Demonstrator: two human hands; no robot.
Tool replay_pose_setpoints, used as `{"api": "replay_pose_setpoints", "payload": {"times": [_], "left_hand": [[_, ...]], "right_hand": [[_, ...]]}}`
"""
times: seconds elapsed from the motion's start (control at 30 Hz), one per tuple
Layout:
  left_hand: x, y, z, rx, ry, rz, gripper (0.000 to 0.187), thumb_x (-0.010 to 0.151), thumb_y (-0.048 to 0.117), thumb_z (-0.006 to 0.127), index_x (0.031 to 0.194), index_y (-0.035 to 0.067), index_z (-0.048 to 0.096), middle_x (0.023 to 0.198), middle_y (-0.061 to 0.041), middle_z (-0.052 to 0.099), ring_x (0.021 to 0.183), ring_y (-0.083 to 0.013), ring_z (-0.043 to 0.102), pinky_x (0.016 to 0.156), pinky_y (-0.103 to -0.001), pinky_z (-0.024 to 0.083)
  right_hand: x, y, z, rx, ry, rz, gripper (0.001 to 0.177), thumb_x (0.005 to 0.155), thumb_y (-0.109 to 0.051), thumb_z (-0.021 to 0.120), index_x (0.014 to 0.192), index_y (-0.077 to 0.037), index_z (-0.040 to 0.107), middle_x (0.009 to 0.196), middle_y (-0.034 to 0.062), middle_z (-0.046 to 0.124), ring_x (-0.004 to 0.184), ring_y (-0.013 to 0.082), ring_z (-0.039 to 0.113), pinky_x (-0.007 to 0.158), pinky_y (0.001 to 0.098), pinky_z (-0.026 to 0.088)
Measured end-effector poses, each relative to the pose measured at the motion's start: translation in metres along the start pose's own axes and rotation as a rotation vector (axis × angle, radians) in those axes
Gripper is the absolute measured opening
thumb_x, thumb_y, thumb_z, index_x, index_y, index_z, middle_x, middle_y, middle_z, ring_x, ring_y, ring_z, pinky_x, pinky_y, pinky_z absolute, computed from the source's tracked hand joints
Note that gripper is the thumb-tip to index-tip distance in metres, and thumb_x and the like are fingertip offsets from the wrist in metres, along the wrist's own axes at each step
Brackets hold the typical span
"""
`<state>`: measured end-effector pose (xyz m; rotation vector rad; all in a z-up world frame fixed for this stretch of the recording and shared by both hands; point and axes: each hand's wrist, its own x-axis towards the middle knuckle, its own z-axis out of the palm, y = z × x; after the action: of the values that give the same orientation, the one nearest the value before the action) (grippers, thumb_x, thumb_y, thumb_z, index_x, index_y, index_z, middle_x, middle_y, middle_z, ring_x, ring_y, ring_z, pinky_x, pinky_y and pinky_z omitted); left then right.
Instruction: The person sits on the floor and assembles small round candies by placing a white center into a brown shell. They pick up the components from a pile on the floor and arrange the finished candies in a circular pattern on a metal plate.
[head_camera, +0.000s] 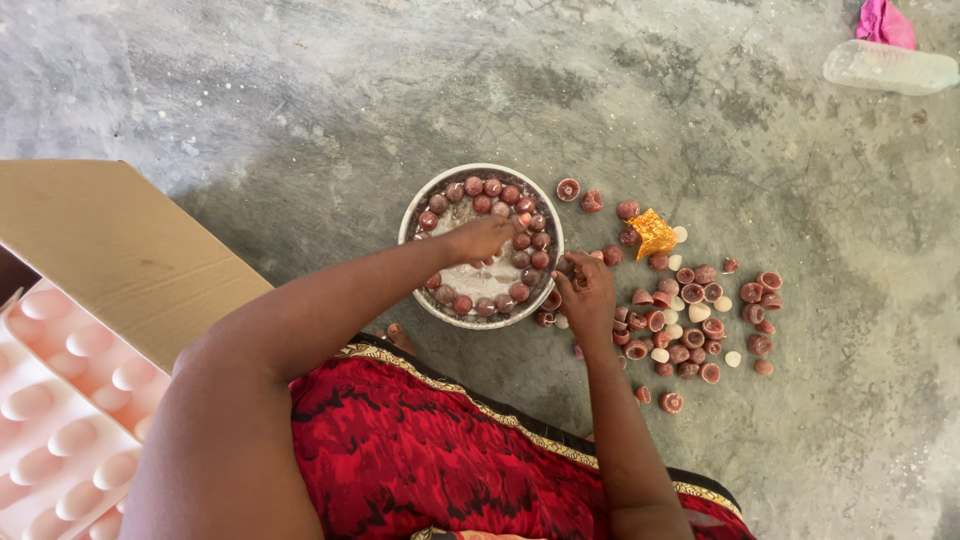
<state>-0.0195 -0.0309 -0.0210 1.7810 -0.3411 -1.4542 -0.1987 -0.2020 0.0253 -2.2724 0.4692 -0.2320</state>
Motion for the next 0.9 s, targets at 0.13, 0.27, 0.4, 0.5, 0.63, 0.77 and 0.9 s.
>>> {"api": "replay_pose_setpoints", "payload": {"times": [0.13, 0.27, 0.4, 0.5, 0.63, 0.77, 0.9], "left_hand": [[0.009, -0.01, -0.014, 0.154, 0.257, 0.089, 0.063, 0.101, 0.059, 0.044, 0.133, 0.008, 0.063, 0.125, -0.02, 0.071, 0.12, -0.0354, 0.065, 0.102, -0.045, 0.048], [0.005, -0.009, -0.01, 0.187, 0.274, 0.151, 0.057, 0.099, 0.054, 0.045, 0.13, 0.01, 0.065, 0.127, -0.02, 0.07, 0.121, -0.0364, 0.065, 0.104, -0.045, 0.047], [-0.004, -0.007, -0.001, 0.217, 0.254, 0.15, 0.056, 0.099, 0.054, 0.047, 0.133, 0.013, 0.062, 0.129, -0.019, 0.068, 0.123, -0.0366, 0.062, 0.105, -0.045, 0.046], [-0.005, -0.005, -0.001, 0.216, 0.264, 0.165, 0.054, 0.099, 0.053, 0.047, 0.132, 0.013, 0.062, 0.129, -0.018, 0.067, 0.123, -0.0362, 0.062, 0.104, -0.046, 0.047], [-0.002, -0.004, -0.003, 0.205, 0.274, 0.182, 0.051, 0.098, 0.051, 0.047, 0.13, 0.015, 0.063, 0.128, -0.015, 0.068, 0.12, -0.0359, 0.064, 0.103, -0.046, 0.047], [-0.004, -0.003, -0.006, 0.203, 0.274, 0.209, 0.051, 0.098, 0.053, 0.046, 0.127, 0.016, 0.067, 0.127, -0.014, 0.071, 0.119, -0.034, 0.066, 0.103, -0.045, 0.049], [-0.013, 0.002, -0.005, 0.237, 0.271, 0.119, 0.058, 0.1, 0.061, 0.045, 0.129, 0.015, 0.063, 0.126, -0.017, 0.069, 0.12, -0.0363, 0.063, 0.103, -0.046, 0.048]], "right_hand": [[-0.001, -0.001, 0.017, -0.206, -0.131, -0.242, 0.026, 0.08, -0.016, 0.081, 0.104, -0.011, 0.074, 0.108, 0.0081, 0.071, 0.096, 0.0305, 0.065, 0.087, 0.0412, 0.052], [-0.014, -0.009, 0.063, -0.43, -0.211, -0.389, 0.019, 0.08, -0.019, 0.079, 0.097, -0.013, 0.073, 0.104, 0.0068, 0.068, 0.099, 0.0292, 0.061, 0.086, 0.0424, 0.05], [-0.016, -0.006, 0.08, -0.571, -0.2, -0.346, 0.023, 0.079, -0.024, 0.079, 0.097, -0.012, 0.073, 0.104, 0.0081, 0.063, 0.101, 0.0298, 0.06, 0.084, 0.0436, 0.048], [-0.016, -0.003, 0.082, -0.615, -0.206, -0.354, 0.024, 0.082, -0.025, 0.077, 0.101, -0.012, 0.072, 0.105, 0.0083, 0.062, 0.1, 0.0295, 0.059, 0.085, 0.0435, 0.047], [-0.019, -0.004, 0.087, -0.652, -0.185, -0.416, 0.02, 0.083, -0.022, 0.072, 0.1, -0.011, 0.071, 0.103, 0.0086, 0.063, 0.098, 0.0299, 0.059, 0.085, 0.0439, 0.047], [-0.021, -0.002, 0.091, -0.685, -0.164, -0.386, 0.012, 0.087, -0.017, 0.068, 0.098, -0.013, 0.07, 0.102, 0.0085, 0.062, 0.096, 0.0297, 0.059, 0.084, 0.0441, 0.047], [-0.02, -0.001, 0.092, -0.737, -0.124, -0.374, 0.016, 0.083, -0.02, 0.068, 0.094, -0.009, 0.069, 0.104, 0.0095, 0.063, 0.096, 0.0293, 0.059, 0.082, 0.0431, 0.047]]}}
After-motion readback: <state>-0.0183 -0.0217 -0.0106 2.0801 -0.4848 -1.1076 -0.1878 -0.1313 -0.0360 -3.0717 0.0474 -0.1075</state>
